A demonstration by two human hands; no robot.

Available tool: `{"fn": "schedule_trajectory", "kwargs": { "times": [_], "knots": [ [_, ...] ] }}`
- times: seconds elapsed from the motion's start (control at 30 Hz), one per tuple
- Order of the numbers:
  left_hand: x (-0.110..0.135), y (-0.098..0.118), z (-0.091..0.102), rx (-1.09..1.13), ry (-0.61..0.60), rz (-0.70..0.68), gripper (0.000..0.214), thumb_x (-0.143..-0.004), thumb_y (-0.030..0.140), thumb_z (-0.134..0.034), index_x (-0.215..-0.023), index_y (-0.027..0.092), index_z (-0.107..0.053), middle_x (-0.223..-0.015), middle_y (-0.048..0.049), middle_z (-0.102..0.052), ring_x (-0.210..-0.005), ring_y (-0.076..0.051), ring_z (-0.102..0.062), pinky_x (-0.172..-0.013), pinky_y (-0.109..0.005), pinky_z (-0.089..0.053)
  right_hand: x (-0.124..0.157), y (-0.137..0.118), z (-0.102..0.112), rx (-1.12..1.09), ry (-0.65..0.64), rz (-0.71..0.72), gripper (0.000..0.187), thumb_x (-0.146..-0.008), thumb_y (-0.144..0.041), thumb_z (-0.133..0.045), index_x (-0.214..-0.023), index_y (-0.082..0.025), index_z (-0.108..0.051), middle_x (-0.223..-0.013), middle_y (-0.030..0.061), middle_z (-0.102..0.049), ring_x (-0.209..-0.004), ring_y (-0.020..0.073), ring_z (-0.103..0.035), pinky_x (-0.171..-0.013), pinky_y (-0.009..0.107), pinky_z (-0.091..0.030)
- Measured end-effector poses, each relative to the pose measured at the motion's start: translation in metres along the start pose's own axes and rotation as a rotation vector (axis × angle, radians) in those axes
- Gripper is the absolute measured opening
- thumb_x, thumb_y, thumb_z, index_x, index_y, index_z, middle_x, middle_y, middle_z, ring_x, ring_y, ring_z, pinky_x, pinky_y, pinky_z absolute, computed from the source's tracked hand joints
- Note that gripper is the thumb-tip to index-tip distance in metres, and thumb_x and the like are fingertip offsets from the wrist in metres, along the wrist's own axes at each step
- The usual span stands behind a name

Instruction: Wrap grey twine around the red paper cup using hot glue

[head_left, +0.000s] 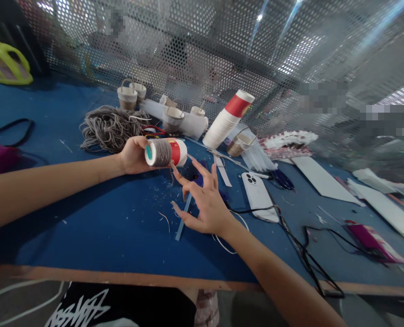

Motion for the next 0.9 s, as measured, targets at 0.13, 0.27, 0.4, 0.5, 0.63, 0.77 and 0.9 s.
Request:
{"fn": "schedule_trajectory", "kwargs": {
  "times": [0.13, 0.27, 0.4, 0.5, 0.63, 0.77, 0.9],
  "knots": [
    [0.001, 0.000, -0.001, 0.021, 0.006, -0.011, 0.066, -0.057, 0.023, -0.050, -0.119, 0.010, -0.068, -0.103, -0.0093, -0.079, -0.105, -0.028, -0.073, -0.101, -0.046, -0.054, 0.000, -0.003, 0.002, 0.014, 0.060, 0.062, 0.028, -0.089, -0.038, -0.057, -0.111, -0.022, -0.064, -0.100, 0.0077, -0.074, -0.153, 0.0399, -0.029, -0.122, 0.076, 0.001],
    [-0.001, -0.002, -0.005, 0.003, 0.014, 0.004, 0.064, -0.055, 0.025, -0.051, -0.115, 0.010, -0.069, -0.101, -0.0099, -0.079, -0.108, -0.031, -0.071, -0.107, -0.053, -0.049, 0.003, -0.003, 0.007, -0.014, 0.246, 0.113, 0.020, -0.085, -0.027, -0.057, -0.104, -0.025, -0.062, -0.072, 0.0002, -0.066, -0.127, 0.0335, -0.060, -0.122, 0.071, -0.019],
    [-0.003, -0.004, -0.011, -0.018, 0.017, 0.007, 0.072, -0.050, 0.025, -0.051, -0.118, 0.011, -0.067, -0.103, -0.0103, -0.078, -0.118, -0.036, -0.066, -0.114, -0.059, -0.040, 0.005, -0.001, 0.012, -0.046, 0.421, 0.089, 0.013, -0.082, -0.024, -0.057, -0.093, -0.026, -0.049, -0.101, 0.0062, -0.074, -0.114, 0.0307, -0.062, -0.113, 0.067, -0.036],
    [-0.003, -0.004, -0.013, -0.049, 0.025, 0.021, 0.076, -0.048, 0.023, -0.052, -0.122, 0.011, -0.064, -0.104, -0.0100, -0.078, -0.118, -0.036, -0.066, -0.116, -0.059, -0.038, 0.003, 0.000, 0.009, -0.053, 0.378, 0.057, 0.021, -0.086, -0.031, -0.055, -0.101, -0.025, -0.041, -0.141, 0.0165, -0.061, -0.137, 0.0356, -0.046, -0.115, 0.073, -0.028],
    [-0.001, -0.005, -0.010, -0.101, 0.028, 0.038, 0.075, -0.051, 0.022, -0.053, -0.125, 0.011, -0.063, -0.104, -0.0094, -0.078, -0.114, -0.034, -0.069, -0.116, -0.057, -0.037, -0.002, -0.001, 0.002, -0.100, 0.170, 0.030, 0.026, -0.090, -0.035, -0.055, -0.101, -0.027, -0.032, -0.163, 0.0158, -0.039, -0.157, 0.0338, -0.017, -0.120, 0.077, -0.008],
    [0.000, -0.006, -0.007, -0.111, 0.006, 0.037, 0.077, -0.051, 0.023, -0.053, -0.127, 0.012, -0.062, -0.108, -0.0103, -0.077, -0.113, -0.035, -0.068, -0.112, -0.057, -0.041, -0.002, 0.001, 0.001, -0.150, 0.050, -0.015, 0.026, -0.089, -0.038, -0.054, -0.098, -0.028, -0.031, -0.162, 0.0128, -0.041, -0.159, 0.0315, -0.013, -0.124, 0.073, -0.002],
    [0.000, -0.004, -0.008, -0.119, -0.003, 0.018, 0.081, -0.052, 0.024, -0.052, -0.132, 0.012, -0.058, -0.113, -0.0114, -0.076, -0.119, -0.037, -0.065, -0.111, -0.058, -0.042, 0.000, 0.004, 0.001, -0.175, 0.025, -0.040, 0.023, -0.089, -0.038, -0.053, -0.095, -0.028, -0.033, -0.156, 0.0115, -0.049, -0.158, 0.0311, -0.017, -0.125, 0.071, -0.002]
  ]
}}
Point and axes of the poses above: each hand's wrist, its own x-axis away from the middle knuckle, its own z-axis out of the back of the hand, y = z × x, the point moved 3 cm from there along -x, towards the middle knuckle
